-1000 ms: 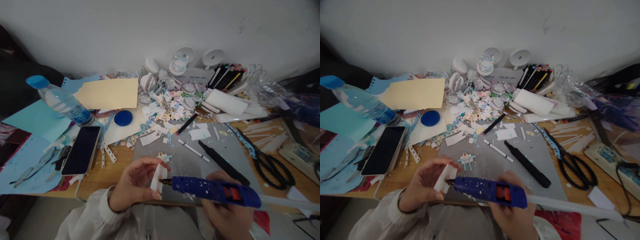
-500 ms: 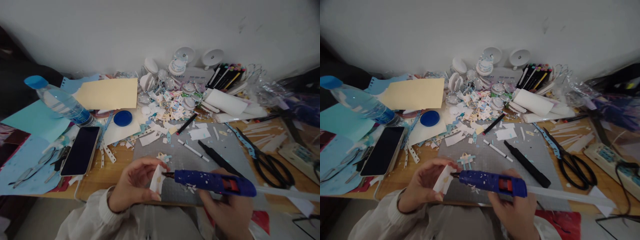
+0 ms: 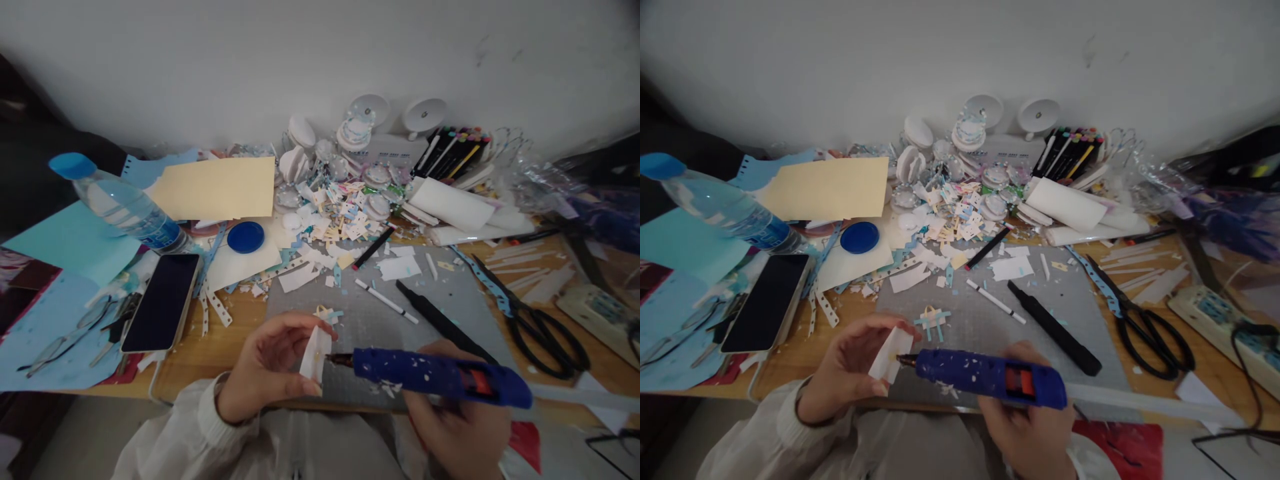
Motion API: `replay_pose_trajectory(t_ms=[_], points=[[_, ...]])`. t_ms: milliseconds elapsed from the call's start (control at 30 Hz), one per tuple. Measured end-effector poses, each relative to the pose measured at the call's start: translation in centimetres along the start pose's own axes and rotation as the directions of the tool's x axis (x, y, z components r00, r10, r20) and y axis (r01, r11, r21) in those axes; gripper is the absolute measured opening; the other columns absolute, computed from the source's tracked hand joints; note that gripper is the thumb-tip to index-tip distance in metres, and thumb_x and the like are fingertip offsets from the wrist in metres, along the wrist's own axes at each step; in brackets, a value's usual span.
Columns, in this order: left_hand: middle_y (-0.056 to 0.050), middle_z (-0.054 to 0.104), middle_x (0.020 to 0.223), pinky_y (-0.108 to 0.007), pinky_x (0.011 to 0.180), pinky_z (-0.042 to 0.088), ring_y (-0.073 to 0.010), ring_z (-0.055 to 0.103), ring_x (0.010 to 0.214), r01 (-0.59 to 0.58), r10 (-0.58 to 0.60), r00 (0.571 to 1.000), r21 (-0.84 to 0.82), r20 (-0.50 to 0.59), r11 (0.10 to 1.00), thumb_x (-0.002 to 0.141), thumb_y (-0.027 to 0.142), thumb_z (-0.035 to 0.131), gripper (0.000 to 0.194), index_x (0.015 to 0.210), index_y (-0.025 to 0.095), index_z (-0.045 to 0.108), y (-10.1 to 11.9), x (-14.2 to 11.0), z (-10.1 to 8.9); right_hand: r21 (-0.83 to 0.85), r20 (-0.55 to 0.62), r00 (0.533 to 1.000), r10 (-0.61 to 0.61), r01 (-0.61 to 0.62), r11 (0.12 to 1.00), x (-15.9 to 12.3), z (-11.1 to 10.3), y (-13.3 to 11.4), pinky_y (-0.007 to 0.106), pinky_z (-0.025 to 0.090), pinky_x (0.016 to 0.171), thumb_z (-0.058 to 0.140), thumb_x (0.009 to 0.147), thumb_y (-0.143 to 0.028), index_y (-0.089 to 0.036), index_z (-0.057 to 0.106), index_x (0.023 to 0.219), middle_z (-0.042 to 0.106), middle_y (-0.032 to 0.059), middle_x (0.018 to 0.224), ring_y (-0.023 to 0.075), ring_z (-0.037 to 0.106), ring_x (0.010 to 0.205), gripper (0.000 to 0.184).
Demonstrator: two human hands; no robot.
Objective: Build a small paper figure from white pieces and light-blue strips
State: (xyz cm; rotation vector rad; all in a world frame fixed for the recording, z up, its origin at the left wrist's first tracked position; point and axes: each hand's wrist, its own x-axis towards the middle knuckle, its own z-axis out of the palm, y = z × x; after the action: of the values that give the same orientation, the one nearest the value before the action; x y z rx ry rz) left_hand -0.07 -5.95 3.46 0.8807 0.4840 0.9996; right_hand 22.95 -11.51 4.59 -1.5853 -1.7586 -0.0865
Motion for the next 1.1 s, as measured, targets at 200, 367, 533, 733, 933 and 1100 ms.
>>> replay_pose_trajectory(t_ms=[200,367,533,733,933,1100], points=[[-0.005,0.072,0.110,-0.024,0.093,0.050,-0.0175,0.065,0.105,-0.013,0.014,0.999,-0.024,0.031,1.000,0.060,0.003,0.084,0.057,0.111,0.023,0.070,0.0,0.2,0.2,-0.111,0.019,0.998,0.052,-0.050,0.993,-0.8,0.7,0.3,0.026,0.047,0.048,0.060,0.079,-0.034,-0.021,0.056,0.084,0.064,0.0005,0.064,0.0168,0.061,0.053,0.014],[-0.004,0.072,0.110,-0.023,0.093,0.050,-0.0165,0.065,0.104,-0.008,0.009,0.999,-0.011,0.043,1.000,0.061,0.001,0.083,0.057,0.111,0.024,0.070,0.1,0.1,0.2,0.018,0.044,0.999,0.022,-0.022,1.000,0.0,0.7,-0.5,0.025,0.044,0.047,0.058,0.081,-0.032,-0.022,0.053,0.080,0.060,-0.0013,0.064,0.0150,0.060,0.053,0.011],[-0.003,0.072,0.112,-0.020,0.093,0.050,-0.0153,0.065,0.106,-0.006,0.007,0.999,-0.002,0.040,1.000,0.061,0.002,0.084,0.057,0.112,0.025,0.070,0.0,0.0,0.0,0.171,0.085,0.996,-0.028,0.013,0.985,0.8,0.3,-0.9,0.020,0.042,0.046,0.057,0.079,-0.019,-0.023,0.048,0.076,0.052,-0.0056,0.059,0.0099,0.054,0.048,0.010],[-0.002,0.072,0.111,-0.020,0.093,0.050,-0.0149,0.065,0.105,-0.005,0.005,0.999,-0.007,0.033,1.000,0.062,0.005,0.084,0.057,0.112,0.026,0.070,-0.1,0.0,-0.1,0.227,0.096,0.995,0.027,-0.048,0.973,0.4,0.1,-0.6,0.020,0.042,0.046,0.057,0.080,-0.019,-0.024,0.048,0.078,0.050,-0.0057,0.062,0.0095,0.053,0.049,0.010],[-0.003,0.072,0.111,-0.021,0.094,0.050,-0.0159,0.065,0.105,-0.009,0.009,1.000,-0.011,0.027,1.000,0.062,0.006,0.085,0.056,0.112,0.025,0.070,0.0,0.0,-0.1,0.203,0.097,0.995,-0.024,0.004,0.979,0.5,0.1,-0.3,0.020,0.043,0.047,0.055,0.078,-0.018,-0.023,0.049,0.080,0.052,-0.0050,0.063,0.0096,0.055,0.051,0.008],[-0.003,0.072,0.111,-0.021,0.093,0.050,-0.0158,0.066,0.105,-0.009,0.009,1.000,-0.009,0.023,1.000,0.061,0.006,0.085,0.057,0.112,0.025,0.070,-0.1,0.0,-0.1,0.205,0.085,0.996,-0.034,0.016,0.979,0.8,-0.3,-0.3,0.020,0.043,0.047,0.054,0.078,-0.017,-0.023,0.050,0.080,0.054,-0.0047,0.063,0.0097,0.056,0.050,0.007]])
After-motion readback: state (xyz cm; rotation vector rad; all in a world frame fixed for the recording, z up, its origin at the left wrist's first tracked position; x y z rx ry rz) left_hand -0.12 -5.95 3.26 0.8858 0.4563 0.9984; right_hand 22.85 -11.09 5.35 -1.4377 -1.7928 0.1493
